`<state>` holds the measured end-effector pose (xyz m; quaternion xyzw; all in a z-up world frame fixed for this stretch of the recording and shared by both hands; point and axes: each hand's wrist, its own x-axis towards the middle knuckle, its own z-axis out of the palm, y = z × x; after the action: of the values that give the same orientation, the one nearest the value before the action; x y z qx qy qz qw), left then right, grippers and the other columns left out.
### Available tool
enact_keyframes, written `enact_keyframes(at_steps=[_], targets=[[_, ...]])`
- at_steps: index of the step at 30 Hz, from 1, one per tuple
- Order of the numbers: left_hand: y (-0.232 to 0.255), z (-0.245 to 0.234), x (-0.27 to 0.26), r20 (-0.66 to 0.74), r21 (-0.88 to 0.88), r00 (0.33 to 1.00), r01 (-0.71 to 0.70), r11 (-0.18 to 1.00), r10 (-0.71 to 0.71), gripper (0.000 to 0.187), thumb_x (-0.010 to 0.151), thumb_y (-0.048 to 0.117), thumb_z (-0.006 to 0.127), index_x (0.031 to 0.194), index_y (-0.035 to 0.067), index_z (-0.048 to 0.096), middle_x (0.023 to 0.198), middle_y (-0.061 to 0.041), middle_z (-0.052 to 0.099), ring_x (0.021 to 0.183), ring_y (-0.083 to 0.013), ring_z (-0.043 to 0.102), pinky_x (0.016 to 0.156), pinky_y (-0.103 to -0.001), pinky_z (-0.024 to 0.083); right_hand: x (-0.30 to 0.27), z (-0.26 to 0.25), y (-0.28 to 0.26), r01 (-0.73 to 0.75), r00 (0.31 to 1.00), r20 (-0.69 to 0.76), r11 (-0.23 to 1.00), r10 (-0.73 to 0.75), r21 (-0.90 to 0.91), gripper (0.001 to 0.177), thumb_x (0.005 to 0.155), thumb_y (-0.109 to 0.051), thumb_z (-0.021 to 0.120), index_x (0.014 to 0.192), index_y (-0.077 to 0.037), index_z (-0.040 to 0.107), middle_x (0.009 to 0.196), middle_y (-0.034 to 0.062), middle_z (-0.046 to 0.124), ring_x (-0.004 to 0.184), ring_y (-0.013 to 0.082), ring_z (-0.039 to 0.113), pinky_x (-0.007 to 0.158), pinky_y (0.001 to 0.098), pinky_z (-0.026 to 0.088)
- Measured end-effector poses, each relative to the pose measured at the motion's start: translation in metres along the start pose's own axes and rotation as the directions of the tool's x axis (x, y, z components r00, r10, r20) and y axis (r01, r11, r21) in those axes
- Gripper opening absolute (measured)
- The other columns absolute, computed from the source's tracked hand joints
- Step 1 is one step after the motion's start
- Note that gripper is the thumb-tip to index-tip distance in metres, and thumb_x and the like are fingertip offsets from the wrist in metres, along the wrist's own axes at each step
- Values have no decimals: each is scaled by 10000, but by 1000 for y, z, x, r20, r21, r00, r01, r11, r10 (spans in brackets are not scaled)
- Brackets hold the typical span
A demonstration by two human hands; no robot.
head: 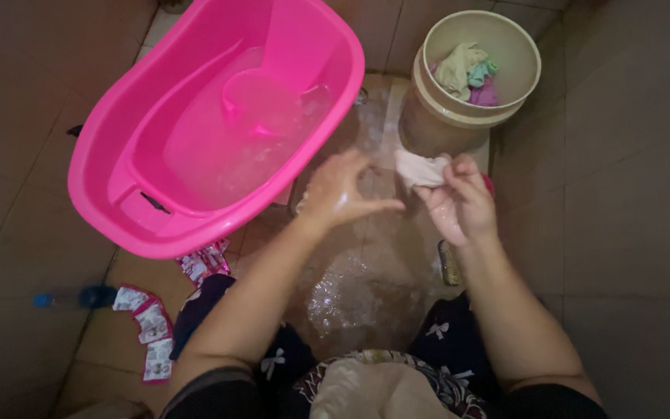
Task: The person washes clothes by hand on a tiled floor, using a brush to scrub various garments and rinsing them in a pink tub.
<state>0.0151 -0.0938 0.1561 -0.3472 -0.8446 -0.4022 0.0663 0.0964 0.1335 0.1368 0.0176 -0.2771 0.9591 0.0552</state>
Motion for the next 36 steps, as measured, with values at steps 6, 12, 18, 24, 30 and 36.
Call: enact_keyframes(at_steps=[6, 12, 18, 24, 30, 36], targets=[[-10, 40, -8, -221, -3, 975, -9, 1000, 8, 271, 898, 265, 693, 1071, 56, 700, 1105, -148, 690, 1041, -369, 653, 907, -462, 517, -1, 11, 15, 43, 998, 60, 952, -27, -303, 162, 1021, 58, 604, 1094, -54, 695, 1211, 65, 620, 1171, 265, 621, 1061, 413, 517], [-12, 19, -5, -181, -103, 960, 197, 975, -213, 176, 976, 212, 605, 1009, 75, 711, 896, -183, 692, 921, -401, 656, 795, -518, 486, -5, 37, 14, 338, 866, 409, -266, -287, -903, 414, 792, 79, 718, 1191, -25, 755, 1012, 143, 573, 960, 250, 609, 861, 329, 508], [0, 0, -1, -165, -12, 970, 182, 983, -181, 259, 890, 337, 735, 898, 80, 712, 770, -179, 672, 794, -380, 663, 701, -513, 494, 11, 14, 15, 226, 847, 312, -240, -430, -944, 153, 925, 27, 719, 1058, -33, 764, 932, 85, 632, 794, 196, 650, 705, 294, 504], [2, -16, -1, -95, 148, 977, 206, 967, -193, 452, 635, 418, 879, 770, 50, 656, 752, -172, 677, 782, -393, 659, 693, -525, 505, 12, -14, 15, 244, 963, 177, 384, -202, -891, 87, 1067, -60, 585, 1006, -29, 638, 896, -14, 610, 786, 70, 609, 695, 245, 515], [-23, 1, -5, -152, 175, 978, 167, 970, -141, 256, 752, 259, 784, 881, 69, 670, 878, -152, 691, 883, -384, 666, 780, -511, 525, 9, -22, 21, 140, 977, 17, 579, -213, -803, 86, 1113, -118, 570, 1061, -62, 609, 930, -34, 608, 839, 51, 550, 734, 220, 459], [-48, -7, -4, 424, 133, 748, 506, 852, -511, 406, 714, 471, 724, 924, 129, 780, 931, -146, 762, 929, -314, 740, 838, -445, 558, 11, -6, 0, 185, 959, -85, 826, -269, -532, 55, 1092, -115, 533, 1051, -99, 566, 894, -12, 602, 800, 94, 599, 733, 266, 532]])
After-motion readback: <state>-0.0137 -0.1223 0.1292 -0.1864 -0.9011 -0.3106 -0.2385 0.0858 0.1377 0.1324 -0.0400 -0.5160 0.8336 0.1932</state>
